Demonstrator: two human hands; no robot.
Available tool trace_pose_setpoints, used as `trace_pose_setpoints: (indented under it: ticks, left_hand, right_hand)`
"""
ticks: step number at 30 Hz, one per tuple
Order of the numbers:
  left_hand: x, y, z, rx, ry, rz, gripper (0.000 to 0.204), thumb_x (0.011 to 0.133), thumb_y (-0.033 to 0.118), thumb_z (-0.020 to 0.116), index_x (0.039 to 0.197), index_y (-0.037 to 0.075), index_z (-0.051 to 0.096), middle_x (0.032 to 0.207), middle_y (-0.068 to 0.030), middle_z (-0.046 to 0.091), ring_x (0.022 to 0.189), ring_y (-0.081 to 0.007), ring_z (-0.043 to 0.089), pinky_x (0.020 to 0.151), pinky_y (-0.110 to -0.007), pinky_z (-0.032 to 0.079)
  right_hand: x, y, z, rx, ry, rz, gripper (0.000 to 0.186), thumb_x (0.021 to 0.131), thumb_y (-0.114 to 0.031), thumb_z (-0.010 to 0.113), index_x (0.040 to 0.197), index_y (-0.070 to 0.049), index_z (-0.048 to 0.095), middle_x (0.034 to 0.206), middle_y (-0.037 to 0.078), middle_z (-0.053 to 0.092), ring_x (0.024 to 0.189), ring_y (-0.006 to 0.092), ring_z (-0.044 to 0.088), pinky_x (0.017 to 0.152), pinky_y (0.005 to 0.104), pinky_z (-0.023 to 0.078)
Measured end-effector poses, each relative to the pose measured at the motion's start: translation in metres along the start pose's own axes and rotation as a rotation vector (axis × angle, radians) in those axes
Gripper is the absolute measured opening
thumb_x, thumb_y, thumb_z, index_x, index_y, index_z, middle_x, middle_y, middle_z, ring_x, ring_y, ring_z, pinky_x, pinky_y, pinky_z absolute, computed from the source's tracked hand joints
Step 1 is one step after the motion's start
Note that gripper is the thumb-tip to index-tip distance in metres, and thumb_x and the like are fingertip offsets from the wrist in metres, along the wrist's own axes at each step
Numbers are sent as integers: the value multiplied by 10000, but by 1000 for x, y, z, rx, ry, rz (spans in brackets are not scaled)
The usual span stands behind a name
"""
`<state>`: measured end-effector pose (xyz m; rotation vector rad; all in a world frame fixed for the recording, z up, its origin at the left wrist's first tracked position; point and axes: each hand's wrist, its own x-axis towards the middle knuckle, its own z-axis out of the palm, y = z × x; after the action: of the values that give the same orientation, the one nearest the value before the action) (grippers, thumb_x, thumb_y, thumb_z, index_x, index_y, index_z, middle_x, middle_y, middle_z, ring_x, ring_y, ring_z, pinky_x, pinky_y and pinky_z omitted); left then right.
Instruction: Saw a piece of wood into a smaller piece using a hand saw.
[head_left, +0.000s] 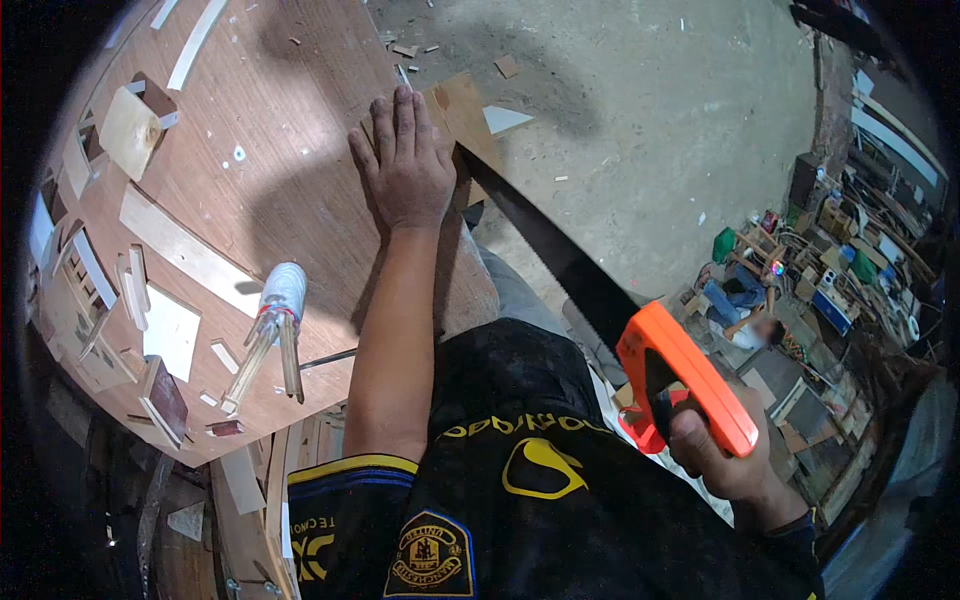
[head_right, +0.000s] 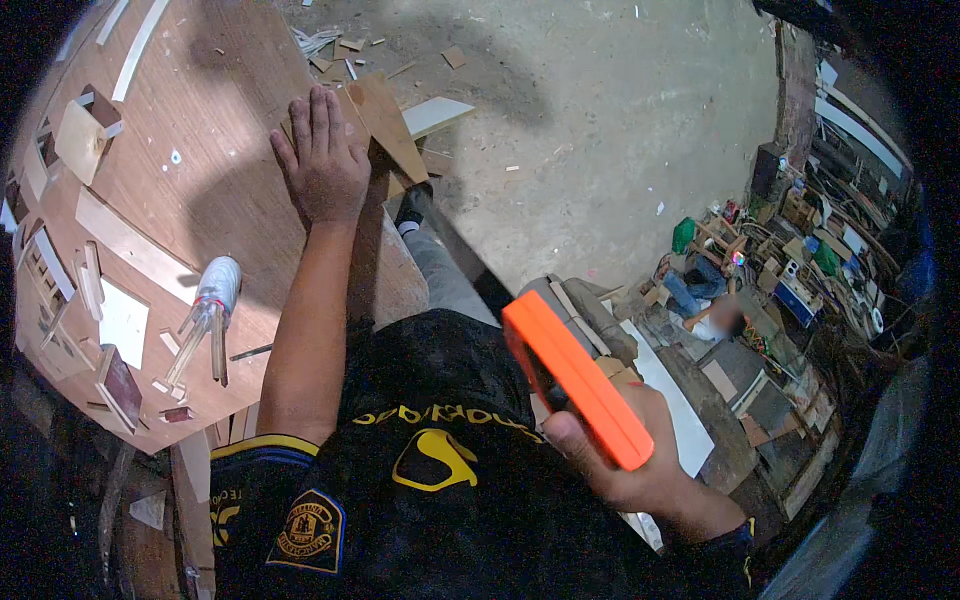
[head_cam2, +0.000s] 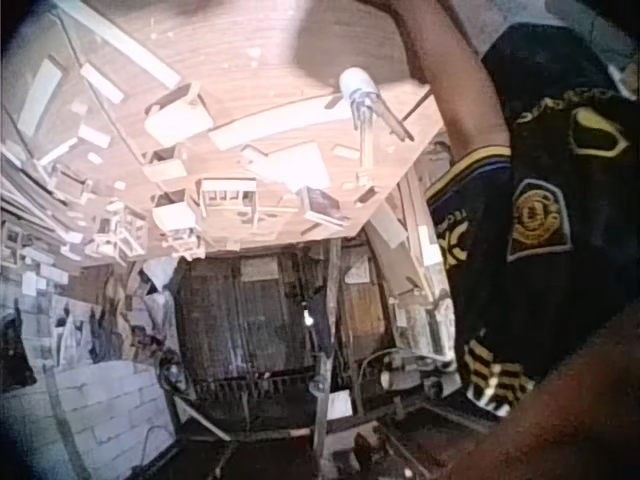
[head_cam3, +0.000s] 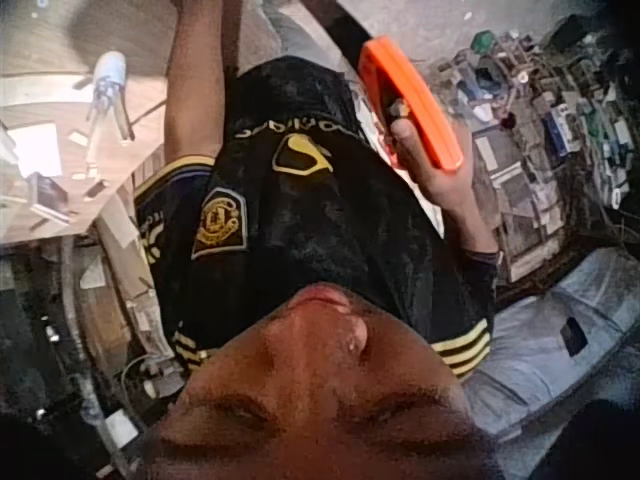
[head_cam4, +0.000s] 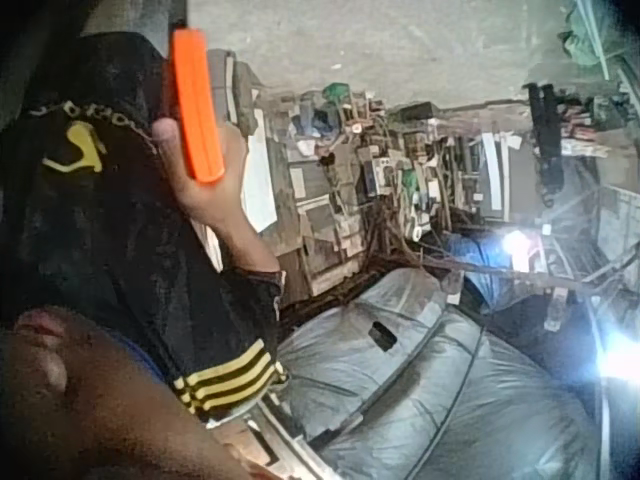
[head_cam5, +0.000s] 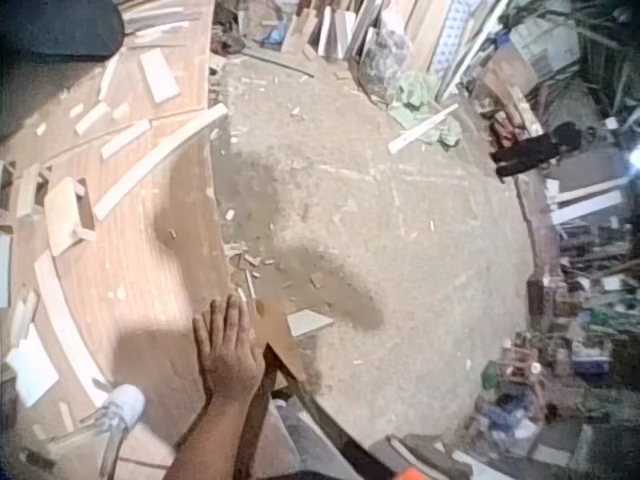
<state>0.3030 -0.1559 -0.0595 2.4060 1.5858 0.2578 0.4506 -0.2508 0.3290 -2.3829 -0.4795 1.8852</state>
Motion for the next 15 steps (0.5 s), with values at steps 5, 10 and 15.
trace_pose_setpoints:
  ticks: [5,10,15]
  left_hand:
    - [4,2,-6,28,2,4,532,925,265,452,1432,106,419,1512,-27,370,1412,-276,298,1136,-562,141]
    - [3,9,-6,-18,4,0,518,933,256,446,1428,107,426,1508,-32,376,1403,-288,314,1134,-558,157]
    - [0,-4,3,-16,56,-11,534,911,248,467,1423,100,430,1506,-38,380,1395,-297,329,1129,-568,156]
  right_hand:
    - [36,7,17,-217,39,-63,309,917,-305,635,872,-2,589,655,113,527,560,260,518,549,354,414]
    - [49,-10,17,-101,14,-50,332,925,-328,623,858,-4,588,644,124,542,565,221,544,549,355,426]
    - [68,10,21,-108,43,-97,329,925,-323,619,866,0,592,653,135,556,592,228,567,574,350,440]
